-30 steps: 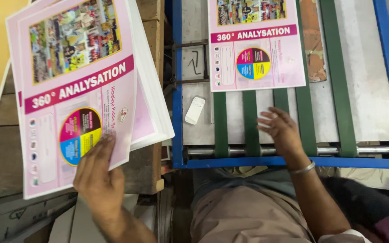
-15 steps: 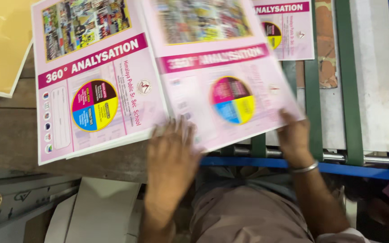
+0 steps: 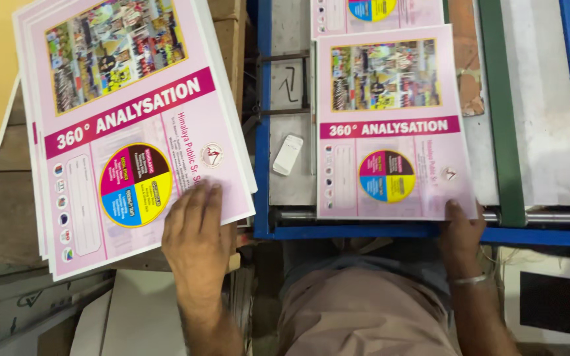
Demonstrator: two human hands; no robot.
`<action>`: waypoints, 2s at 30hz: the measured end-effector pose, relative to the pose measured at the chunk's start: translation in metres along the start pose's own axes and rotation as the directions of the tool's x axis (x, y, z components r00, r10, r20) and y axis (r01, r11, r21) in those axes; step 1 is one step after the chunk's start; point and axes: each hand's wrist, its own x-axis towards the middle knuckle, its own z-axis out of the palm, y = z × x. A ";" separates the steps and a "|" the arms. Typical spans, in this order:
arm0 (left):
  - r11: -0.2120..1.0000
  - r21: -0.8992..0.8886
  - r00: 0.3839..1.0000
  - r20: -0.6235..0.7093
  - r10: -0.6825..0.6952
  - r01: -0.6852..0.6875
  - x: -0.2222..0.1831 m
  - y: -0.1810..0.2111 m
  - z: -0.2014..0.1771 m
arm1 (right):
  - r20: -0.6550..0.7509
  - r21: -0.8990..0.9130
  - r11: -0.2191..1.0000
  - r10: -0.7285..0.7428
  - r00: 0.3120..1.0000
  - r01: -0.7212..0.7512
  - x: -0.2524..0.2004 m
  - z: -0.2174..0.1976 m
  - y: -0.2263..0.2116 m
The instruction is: The person repeatedly picks up printed sheets from a stack on the left and places them onto a blue-framed roller conveyor on the right. The sheets are titled '360° ANALYSATION' and feature colorful graphics. The person maintains a steady rhythm, moving sheets one by one throughout the clip.
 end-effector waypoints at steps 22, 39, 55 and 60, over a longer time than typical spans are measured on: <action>0.957 -0.270 0.994 0.031 -0.100 0.105 -0.016 -0.049 -0.040 | 0.155 0.045 0.960 0.268 0.951 -0.278 0.096 0.061 0.020; 0.951 -0.249 0.967 0.130 0.218 -0.181 0.001 0.085 -0.004 | 0.510 0.196 0.860 0.321 0.798 -0.471 -0.057 0.180 -0.070; 0.999 0.038 1.000 -0.011 -0.011 0.011 -0.010 -0.009 -0.005 | -0.046 0.034 0.999 -0.005 0.999 0.007 0.023 0.032 -0.021; 1.000 0.019 0.995 -0.095 -0.011 0.013 -0.008 -0.009 -0.003 | -0.126 -0.060 0.997 0.043 0.991 -0.050 -0.014 0.001 0.014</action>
